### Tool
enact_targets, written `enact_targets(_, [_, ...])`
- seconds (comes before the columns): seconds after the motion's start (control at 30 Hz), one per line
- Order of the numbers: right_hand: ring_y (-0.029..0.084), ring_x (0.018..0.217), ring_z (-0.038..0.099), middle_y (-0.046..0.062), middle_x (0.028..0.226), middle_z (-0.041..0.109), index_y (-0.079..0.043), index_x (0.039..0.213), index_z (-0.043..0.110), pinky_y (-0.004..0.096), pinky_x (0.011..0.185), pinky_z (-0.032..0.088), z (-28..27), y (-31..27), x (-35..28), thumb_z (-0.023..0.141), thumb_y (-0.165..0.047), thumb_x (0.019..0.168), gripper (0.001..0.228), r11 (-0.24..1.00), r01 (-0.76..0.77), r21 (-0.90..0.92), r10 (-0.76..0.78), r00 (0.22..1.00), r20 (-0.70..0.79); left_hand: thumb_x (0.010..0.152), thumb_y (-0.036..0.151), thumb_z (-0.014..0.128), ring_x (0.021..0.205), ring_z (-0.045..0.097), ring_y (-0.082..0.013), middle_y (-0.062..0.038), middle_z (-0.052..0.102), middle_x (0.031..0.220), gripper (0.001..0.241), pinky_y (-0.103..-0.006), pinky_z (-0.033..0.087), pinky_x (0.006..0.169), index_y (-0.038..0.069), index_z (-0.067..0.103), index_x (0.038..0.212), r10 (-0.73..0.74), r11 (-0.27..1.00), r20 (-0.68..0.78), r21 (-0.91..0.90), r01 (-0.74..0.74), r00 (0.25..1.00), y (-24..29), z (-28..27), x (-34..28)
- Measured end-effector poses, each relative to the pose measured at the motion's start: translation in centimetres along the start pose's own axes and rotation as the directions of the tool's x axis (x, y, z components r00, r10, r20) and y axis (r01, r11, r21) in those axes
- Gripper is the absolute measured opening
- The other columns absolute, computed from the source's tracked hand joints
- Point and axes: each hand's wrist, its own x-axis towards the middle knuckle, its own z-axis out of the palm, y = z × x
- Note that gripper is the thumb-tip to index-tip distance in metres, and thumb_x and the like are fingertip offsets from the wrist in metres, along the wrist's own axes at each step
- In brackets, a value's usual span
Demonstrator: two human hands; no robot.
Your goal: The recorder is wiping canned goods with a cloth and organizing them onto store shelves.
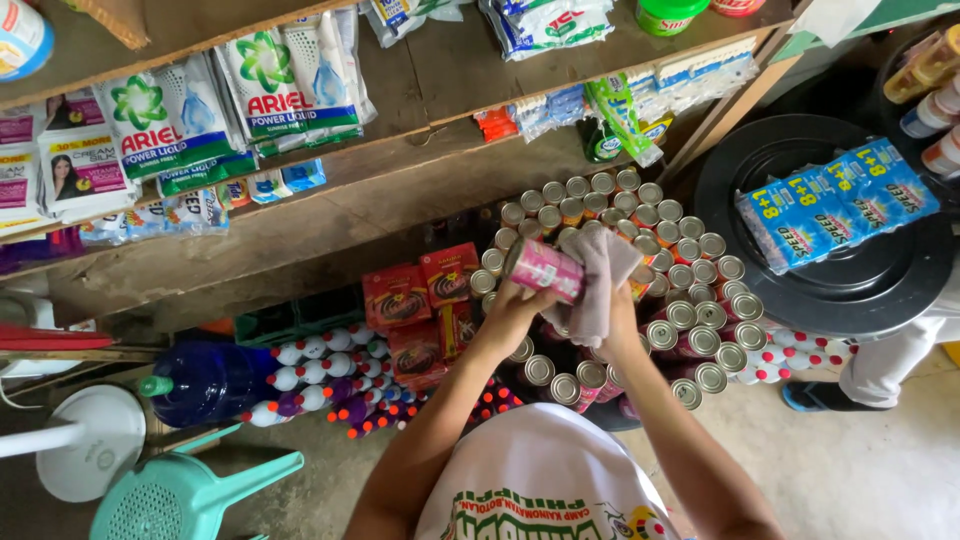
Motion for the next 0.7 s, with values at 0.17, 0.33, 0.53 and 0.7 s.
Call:
enact_targets(0.17, [0.019,0.115,0.063,0.009,0.132,0.063,-0.001,0.146,0.05,0.037,0.101,0.051,0.3,2.6,-1.5,0.06,-0.016,0.104,0.045,0.98,0.189,0.058,-0.191,0.981,0.023,0.099,0.026,0.076,0.123,0.06,-0.0225,-0.01,0.064,0.131,0.053,-0.0397,0.049,0.107,0.003,0.053,0.142,-0.088,0.909,-0.142,-0.417,0.021,0.986,-0.7,0.8,0.3])
enact_targets(0.33, [0.024,0.129,0.058,0.016,0.137,0.062,0.004,0.141,0.054,0.037,0.114,0.041,-0.5,3.1,-3.3,0.057,-0.001,0.094,0.047,0.653,0.551,-0.519,-0.528,0.823,0.211,0.092,0.031,0.075,0.109,0.064,-0.0206,-0.007,0.066,0.122,0.052,-0.0383,0.053,0.093,0.009,0.054,0.134,-0.236,0.92,-0.36,-0.381,0.089,0.902,0.7,0.1,1.2])
enact_targets(0.53, [0.026,0.125,0.061,0.015,0.13,0.067,0.002,0.133,0.063,0.036,0.111,0.044,-3.5,4.0,-4.1,0.054,0.002,0.09,0.044,0.545,0.589,-0.597,-0.437,0.807,0.397,0.099,0.027,0.075,0.11,0.059,-0.0161,-0.006,0.063,0.118,0.046,-0.0338,0.05,0.097,0.005,0.052,0.133,0.026,0.981,-0.372,-0.169,-0.095,0.928,0.9,-3.4,3.8])
enact_targets(0.7, [0.023,0.128,0.059,0.013,0.138,0.066,0.002,0.132,0.063,0.035,0.111,0.04,-11.3,11.5,0.1,0.063,0.0,0.089,0.043,0.759,0.456,-0.465,-0.376,0.889,0.259,0.098,0.024,0.07,0.115,0.059,-0.0161,-0.007,0.059,0.126,0.057,-0.0356,0.051,0.101,0.007,0.039,0.144,0.359,0.928,-0.293,0.212,-0.306,0.886,13.2,-4.6,9.2])
